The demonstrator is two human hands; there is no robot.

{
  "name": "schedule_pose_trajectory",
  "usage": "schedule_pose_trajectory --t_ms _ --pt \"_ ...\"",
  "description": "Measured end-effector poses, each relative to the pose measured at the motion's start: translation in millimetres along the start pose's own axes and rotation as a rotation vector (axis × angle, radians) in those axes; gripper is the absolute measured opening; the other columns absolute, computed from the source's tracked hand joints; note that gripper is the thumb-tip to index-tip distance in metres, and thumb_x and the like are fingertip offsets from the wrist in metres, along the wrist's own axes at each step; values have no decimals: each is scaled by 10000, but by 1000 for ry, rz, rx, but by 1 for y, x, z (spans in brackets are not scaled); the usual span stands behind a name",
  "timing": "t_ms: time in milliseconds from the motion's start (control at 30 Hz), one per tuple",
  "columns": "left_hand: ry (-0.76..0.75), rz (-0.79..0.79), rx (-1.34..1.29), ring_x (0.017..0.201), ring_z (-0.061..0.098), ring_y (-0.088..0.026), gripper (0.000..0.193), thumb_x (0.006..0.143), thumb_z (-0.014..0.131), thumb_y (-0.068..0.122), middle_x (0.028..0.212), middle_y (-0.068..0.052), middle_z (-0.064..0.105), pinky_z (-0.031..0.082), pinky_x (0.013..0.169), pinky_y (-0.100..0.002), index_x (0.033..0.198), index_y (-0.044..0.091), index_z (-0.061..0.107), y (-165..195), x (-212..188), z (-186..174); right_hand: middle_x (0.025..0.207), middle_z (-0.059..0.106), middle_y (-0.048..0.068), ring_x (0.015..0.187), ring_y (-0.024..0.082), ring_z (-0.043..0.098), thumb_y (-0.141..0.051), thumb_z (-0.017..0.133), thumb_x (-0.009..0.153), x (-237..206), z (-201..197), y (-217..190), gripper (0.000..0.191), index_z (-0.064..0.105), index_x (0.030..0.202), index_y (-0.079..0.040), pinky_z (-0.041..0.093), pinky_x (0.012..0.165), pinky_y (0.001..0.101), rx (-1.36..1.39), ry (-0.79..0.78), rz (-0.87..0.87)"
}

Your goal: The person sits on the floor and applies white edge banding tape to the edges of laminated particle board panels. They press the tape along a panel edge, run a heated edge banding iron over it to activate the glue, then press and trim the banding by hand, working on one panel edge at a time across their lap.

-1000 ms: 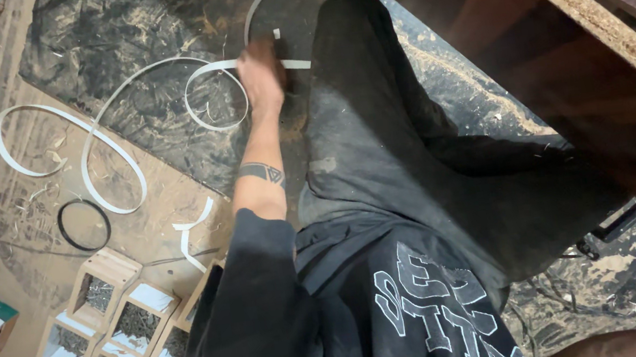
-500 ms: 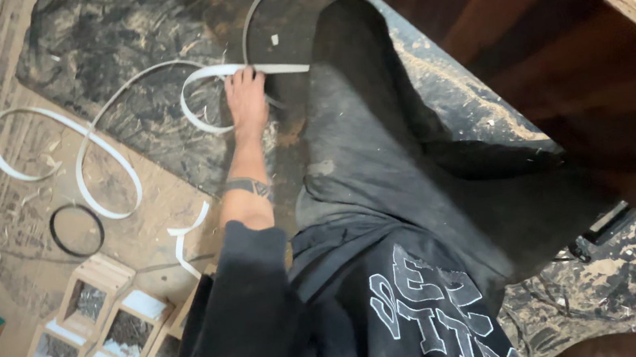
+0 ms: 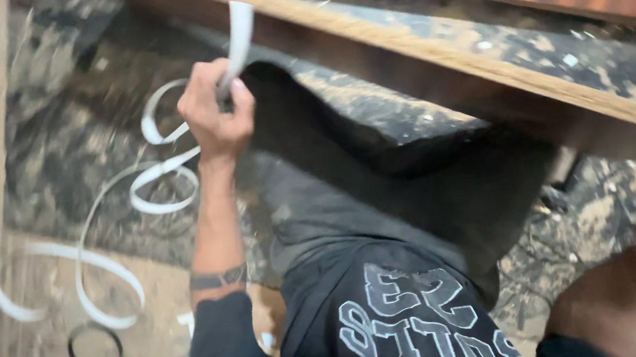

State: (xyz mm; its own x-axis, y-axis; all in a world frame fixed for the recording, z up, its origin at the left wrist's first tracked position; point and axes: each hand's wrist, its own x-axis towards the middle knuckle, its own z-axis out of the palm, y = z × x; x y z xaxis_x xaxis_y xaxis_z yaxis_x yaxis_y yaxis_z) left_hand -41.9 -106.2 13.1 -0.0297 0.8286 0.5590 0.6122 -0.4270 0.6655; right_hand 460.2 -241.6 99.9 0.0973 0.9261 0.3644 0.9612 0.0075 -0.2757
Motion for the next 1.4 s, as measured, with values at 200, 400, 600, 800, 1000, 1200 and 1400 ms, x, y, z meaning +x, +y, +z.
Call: schedule_pose_trajectory --t_ms 200,400,600,800,1000,1200,1400 --pt "-498 531 -283 732 638 -294 275 961 772 85 859 -87 631 502 659 -407 1218 88 674 162 86 63 990 713 30 1073 272 563 -156 805 1056 29 -22 -28 397 644 1409 -74 415 1022 399 -83 241 -94" --pt "-778 609 -430 783 681 -284 291 1026 750 189 943 -72 672 507 639 -398 1291 117 654 269 101 150 1111 726 50 1065 262 634 -208 887 952 39 -39 -28 546 577 1379 -68 438 988 421 75 264 -114" --pt "-866 631 -257 785 676 -319 304 1007 735 225 991 -80 645 513 631 -413 1288 136 658 299 98 177 1086 722 33 989 246 715 -224 861 987 47 -69 -24 274 726 1209 -136 551 854 362 189 195 -102" --pt "-888 676 -116 796 688 -295 357 987 762 236 1008 -82 642 518 636 -405 1304 108 660 299 85 171 1091 770 90 878 250 715 -278 830 868 48 -89 -4 280 770 1075 -100 537 715 383 58 114 -236" --pt "-856 738 -48 846 704 -269 376 916 813 237 1058 -60 684 539 675 -380 1257 127 698 302 91 169 1065 761 72 971 247 739 -332 851 955 28 -92 35 312 769 1141 -95 575 826 345 218 97 -183" --pt "-979 697 -17 876 707 -274 305 933 821 254 1069 -52 706 553 714 -376 1200 140 725 314 101 165 1125 764 104 1022 222 770 -158 795 1001 -4 -67 76 249 744 1217 -44 607 899 306 737 92 -6" --pt "-990 754 0 825 703 -276 343 946 835 298 1054 -49 700 542 663 -375 1216 126 712 350 88 179 1154 762 101 1073 150 737 -81 726 1042 -39 -11 109 209 735 1238 -9 608 947 298 1083 181 135"
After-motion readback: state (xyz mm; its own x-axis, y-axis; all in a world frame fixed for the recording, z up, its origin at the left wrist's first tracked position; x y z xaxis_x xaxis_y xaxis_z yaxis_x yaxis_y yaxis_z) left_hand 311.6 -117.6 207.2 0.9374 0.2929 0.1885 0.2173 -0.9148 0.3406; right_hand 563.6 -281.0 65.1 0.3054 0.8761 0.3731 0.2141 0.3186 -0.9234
